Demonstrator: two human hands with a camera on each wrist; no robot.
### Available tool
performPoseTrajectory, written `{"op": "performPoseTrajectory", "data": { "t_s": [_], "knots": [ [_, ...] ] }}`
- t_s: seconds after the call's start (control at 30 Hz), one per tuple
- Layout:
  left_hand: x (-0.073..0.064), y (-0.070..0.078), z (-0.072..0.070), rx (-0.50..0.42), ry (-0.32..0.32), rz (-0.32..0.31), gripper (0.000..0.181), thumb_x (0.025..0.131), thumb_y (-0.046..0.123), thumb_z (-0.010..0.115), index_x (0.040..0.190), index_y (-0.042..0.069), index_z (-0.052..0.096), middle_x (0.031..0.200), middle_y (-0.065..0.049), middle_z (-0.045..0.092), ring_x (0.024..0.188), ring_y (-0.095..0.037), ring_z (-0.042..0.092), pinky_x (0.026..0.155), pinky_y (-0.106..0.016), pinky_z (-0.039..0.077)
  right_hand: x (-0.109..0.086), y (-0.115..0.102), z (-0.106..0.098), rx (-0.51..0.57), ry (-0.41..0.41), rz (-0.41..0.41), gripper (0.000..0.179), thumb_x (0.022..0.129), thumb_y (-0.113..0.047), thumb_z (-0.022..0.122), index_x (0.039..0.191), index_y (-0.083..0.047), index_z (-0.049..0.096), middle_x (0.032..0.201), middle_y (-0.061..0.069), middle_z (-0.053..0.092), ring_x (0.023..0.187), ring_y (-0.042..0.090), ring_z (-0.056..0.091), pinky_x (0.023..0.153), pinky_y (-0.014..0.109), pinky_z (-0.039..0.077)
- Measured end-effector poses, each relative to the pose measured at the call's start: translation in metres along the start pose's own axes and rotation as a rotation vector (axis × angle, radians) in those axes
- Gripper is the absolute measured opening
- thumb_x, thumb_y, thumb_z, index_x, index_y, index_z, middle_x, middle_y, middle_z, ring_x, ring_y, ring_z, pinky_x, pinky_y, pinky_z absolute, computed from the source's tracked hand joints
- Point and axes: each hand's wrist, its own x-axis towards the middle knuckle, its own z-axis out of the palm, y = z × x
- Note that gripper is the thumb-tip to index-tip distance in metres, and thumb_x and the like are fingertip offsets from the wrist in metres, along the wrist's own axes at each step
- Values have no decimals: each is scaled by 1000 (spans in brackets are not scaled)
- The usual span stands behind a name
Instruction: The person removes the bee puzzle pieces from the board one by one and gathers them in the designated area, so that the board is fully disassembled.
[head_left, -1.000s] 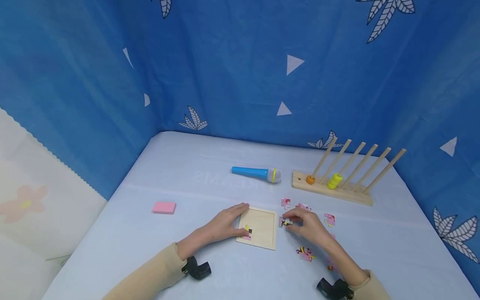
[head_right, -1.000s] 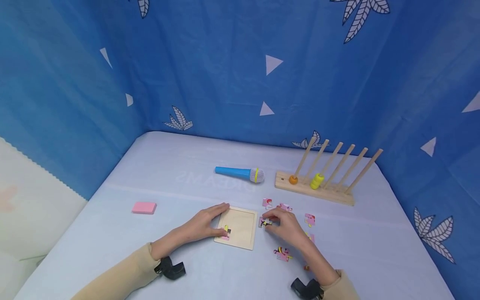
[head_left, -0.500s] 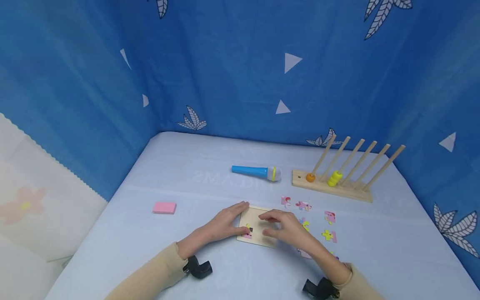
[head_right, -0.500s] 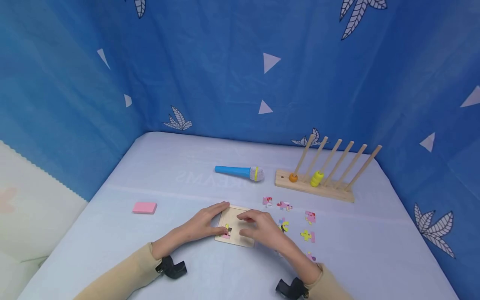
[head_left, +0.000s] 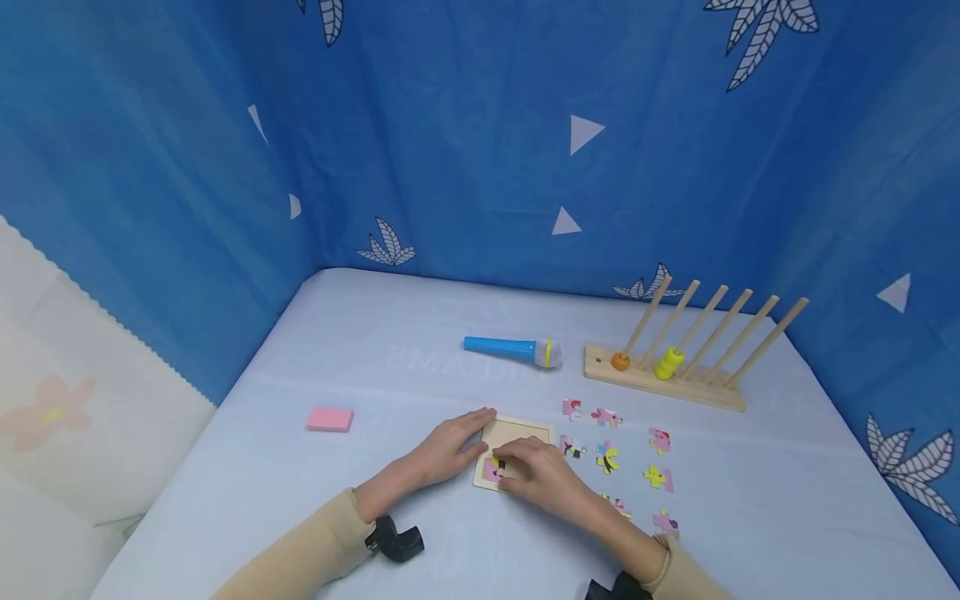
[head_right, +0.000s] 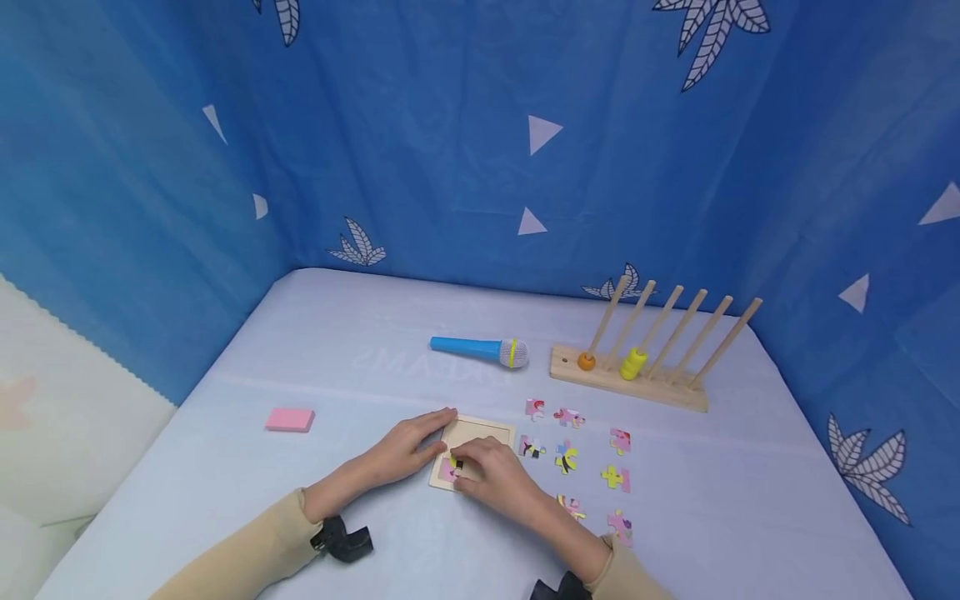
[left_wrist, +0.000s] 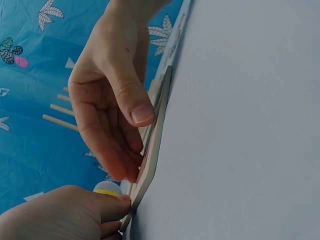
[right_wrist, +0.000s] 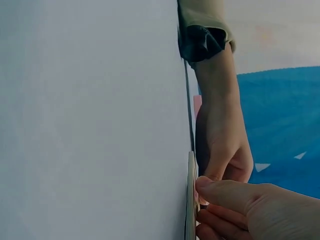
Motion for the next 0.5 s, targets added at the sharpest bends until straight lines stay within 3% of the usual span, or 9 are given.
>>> {"op": "performPoseTrajectory", "data": {
  "t_s": [0.37, 0.5],
  "knots": [
    [0, 1, 0, -19, 4, -4, 49, 94, 13, 58, 138, -4, 43, 140, -17, 44, 130, -29, 40, 104, -42, 35, 0, 4, 10, 151, 55, 69, 37, 81, -20, 76, 114, -8, 64, 109, -3, 63, 100, 15, 60, 87, 33, 49],
    [0, 1, -1, -14, 6, -1, 49, 94, 13, 58, 137, -5, 44, 140, -18, 45, 130, -30, 40, 104, -43, 35, 2, 3, 12, 150, 60, 35, 39, 78, -12, 78, 113, -6, 62, 107, 0, 62, 97, 15, 61, 85, 30, 50]
  ]
}}
